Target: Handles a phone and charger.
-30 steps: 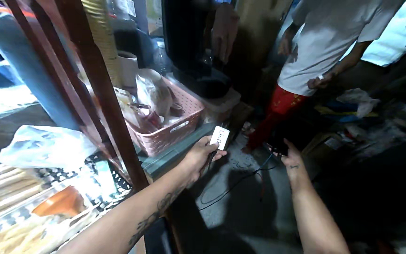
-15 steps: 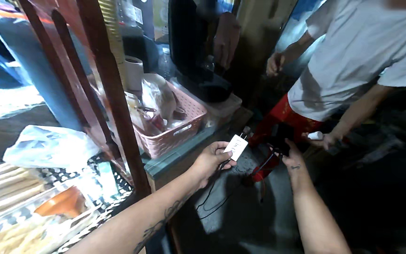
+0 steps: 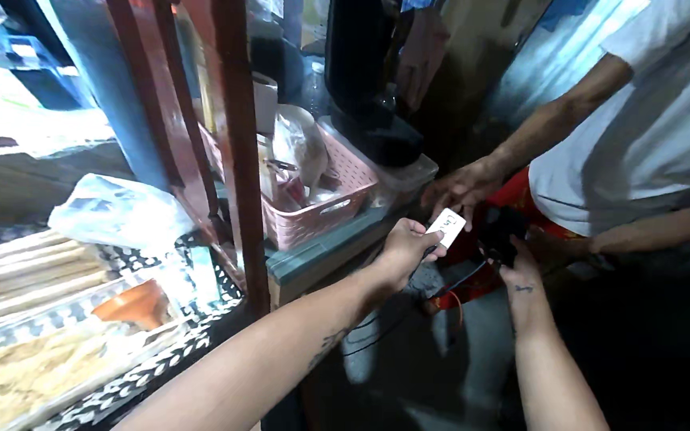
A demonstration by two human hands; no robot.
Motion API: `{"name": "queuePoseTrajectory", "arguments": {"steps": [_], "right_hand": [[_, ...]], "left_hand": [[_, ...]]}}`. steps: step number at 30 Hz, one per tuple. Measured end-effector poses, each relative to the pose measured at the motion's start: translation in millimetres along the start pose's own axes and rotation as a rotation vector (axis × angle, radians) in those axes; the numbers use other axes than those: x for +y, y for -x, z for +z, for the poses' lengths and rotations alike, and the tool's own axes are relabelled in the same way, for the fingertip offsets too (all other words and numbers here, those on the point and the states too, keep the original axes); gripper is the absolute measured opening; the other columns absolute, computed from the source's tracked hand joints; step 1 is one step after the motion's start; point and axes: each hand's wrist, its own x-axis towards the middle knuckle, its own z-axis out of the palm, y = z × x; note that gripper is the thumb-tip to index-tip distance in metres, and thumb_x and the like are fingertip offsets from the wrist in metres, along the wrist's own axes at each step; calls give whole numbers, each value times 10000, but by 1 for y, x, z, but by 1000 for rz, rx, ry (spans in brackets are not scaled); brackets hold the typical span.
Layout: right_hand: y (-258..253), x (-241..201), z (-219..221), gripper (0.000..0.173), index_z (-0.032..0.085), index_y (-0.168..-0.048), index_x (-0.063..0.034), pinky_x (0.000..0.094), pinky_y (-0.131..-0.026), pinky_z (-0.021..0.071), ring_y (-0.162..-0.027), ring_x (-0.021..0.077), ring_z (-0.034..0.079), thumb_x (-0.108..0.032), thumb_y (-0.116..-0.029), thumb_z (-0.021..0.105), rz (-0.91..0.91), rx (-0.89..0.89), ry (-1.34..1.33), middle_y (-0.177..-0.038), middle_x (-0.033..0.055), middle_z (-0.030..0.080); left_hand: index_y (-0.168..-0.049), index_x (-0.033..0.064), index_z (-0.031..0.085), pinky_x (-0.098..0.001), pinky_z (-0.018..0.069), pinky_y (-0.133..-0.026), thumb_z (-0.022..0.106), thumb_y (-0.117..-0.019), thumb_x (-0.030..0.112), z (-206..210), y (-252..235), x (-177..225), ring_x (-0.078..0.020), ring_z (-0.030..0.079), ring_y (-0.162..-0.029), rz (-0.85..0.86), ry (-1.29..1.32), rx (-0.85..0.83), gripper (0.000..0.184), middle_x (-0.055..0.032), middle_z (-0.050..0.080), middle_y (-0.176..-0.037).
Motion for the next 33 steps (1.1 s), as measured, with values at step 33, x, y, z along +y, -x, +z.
{"name": "queuePoseTrajectory", "arguments": {"steps": [33], "right_hand": [[2, -26, 24, 607, 251, -1578, -325, 493, -753, 578, -1042, 280, 643, -220, -1042, 515, -190, -2, 147, -1321, 122, 551]], "left_hand": [[-1296, 52, 541, -265, 569, -816, 516, -1061, 128, -75, 56, 15, -110, 695, -875, 27, -120, -72, 248, -68, 699, -1121]]}}
